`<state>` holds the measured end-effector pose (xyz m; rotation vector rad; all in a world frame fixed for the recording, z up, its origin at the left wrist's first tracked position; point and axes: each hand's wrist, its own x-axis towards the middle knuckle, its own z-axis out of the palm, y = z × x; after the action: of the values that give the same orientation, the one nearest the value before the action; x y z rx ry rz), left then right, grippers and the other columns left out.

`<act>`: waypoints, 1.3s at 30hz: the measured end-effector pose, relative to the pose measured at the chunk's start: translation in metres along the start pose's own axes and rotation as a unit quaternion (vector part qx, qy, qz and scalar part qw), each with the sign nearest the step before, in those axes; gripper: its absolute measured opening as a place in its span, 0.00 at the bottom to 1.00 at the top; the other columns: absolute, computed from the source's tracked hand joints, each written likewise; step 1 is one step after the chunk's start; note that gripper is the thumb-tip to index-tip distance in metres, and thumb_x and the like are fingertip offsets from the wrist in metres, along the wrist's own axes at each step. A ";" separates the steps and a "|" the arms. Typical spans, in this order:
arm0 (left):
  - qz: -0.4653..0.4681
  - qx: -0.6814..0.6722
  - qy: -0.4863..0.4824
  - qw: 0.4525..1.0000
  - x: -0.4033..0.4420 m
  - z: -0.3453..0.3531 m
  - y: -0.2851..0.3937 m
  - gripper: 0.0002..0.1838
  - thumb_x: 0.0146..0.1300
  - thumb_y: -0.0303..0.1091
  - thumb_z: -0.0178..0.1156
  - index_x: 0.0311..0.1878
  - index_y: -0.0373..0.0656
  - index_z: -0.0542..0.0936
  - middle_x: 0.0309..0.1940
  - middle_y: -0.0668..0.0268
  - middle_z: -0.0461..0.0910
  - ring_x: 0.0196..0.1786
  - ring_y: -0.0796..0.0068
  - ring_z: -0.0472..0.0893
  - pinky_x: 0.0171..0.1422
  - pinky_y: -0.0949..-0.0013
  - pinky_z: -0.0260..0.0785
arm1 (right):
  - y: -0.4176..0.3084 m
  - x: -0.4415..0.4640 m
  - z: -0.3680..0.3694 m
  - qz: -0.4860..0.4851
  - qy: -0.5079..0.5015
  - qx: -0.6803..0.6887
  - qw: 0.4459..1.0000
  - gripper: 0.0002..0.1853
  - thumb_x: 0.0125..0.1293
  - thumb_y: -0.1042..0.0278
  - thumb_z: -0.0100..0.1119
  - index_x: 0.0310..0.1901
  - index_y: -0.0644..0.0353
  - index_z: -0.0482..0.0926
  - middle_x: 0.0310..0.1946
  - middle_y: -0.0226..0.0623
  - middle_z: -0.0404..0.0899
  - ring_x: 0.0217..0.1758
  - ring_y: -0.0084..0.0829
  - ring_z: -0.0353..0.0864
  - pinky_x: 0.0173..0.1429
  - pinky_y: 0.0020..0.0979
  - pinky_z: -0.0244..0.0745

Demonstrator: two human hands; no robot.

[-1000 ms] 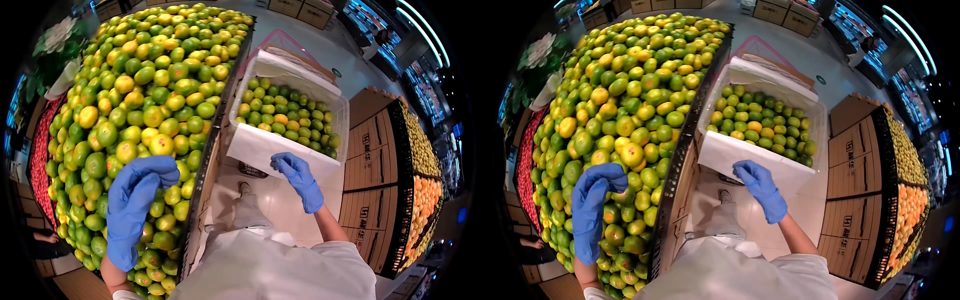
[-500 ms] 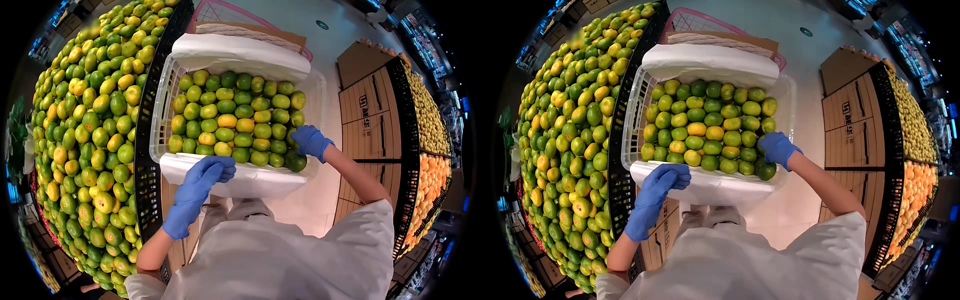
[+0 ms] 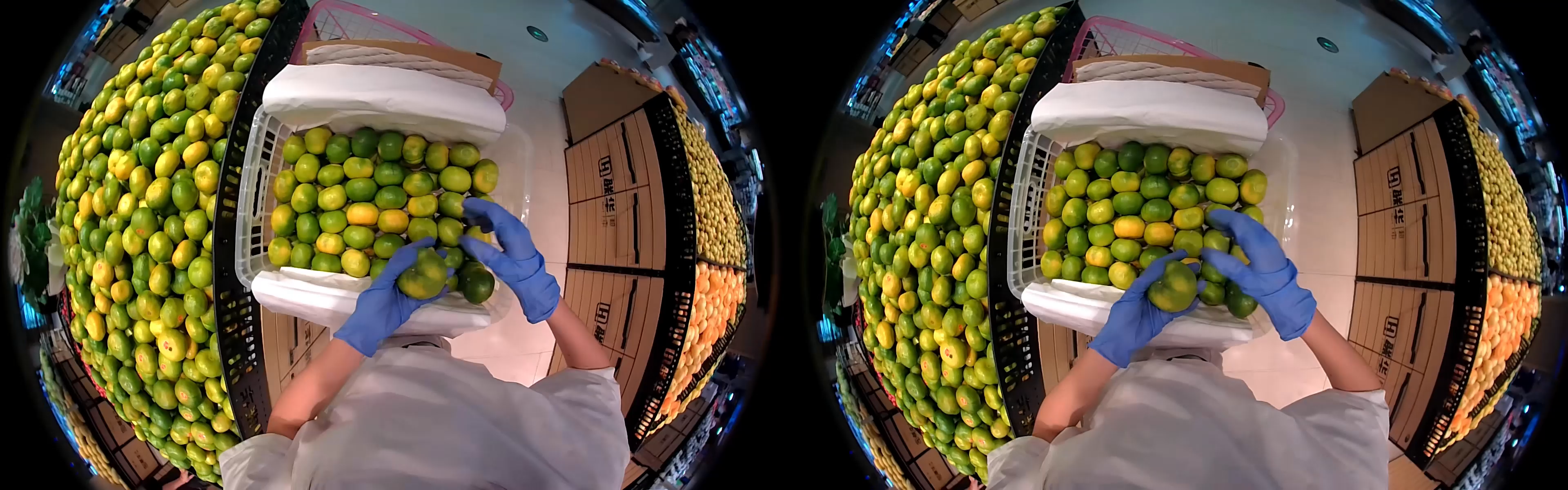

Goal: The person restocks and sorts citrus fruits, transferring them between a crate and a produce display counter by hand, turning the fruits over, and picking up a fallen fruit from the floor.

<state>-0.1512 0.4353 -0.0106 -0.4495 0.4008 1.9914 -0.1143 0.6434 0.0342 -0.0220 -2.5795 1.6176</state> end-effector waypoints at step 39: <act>0.611 -0.043 -0.011 0.791 -0.414 -0.090 0.030 0.39 0.59 0.44 0.63 0.70 0.48 0.56 0.61 0.51 0.64 0.61 0.49 0.69 0.53 0.49 0.76 | -0.199 0.007 0.289 0.371 -0.427 0.542 0.621 0.39 0.64 0.35 0.45 0.58 0.70 0.65 0.45 0.61 0.74 0.35 0.47 0.82 0.34 0.33 0.85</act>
<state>0.0078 0.0608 0.1100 -0.1986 0.6927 3.2849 -0.1393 0.2977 0.0883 -0.3282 -1.2761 4.0353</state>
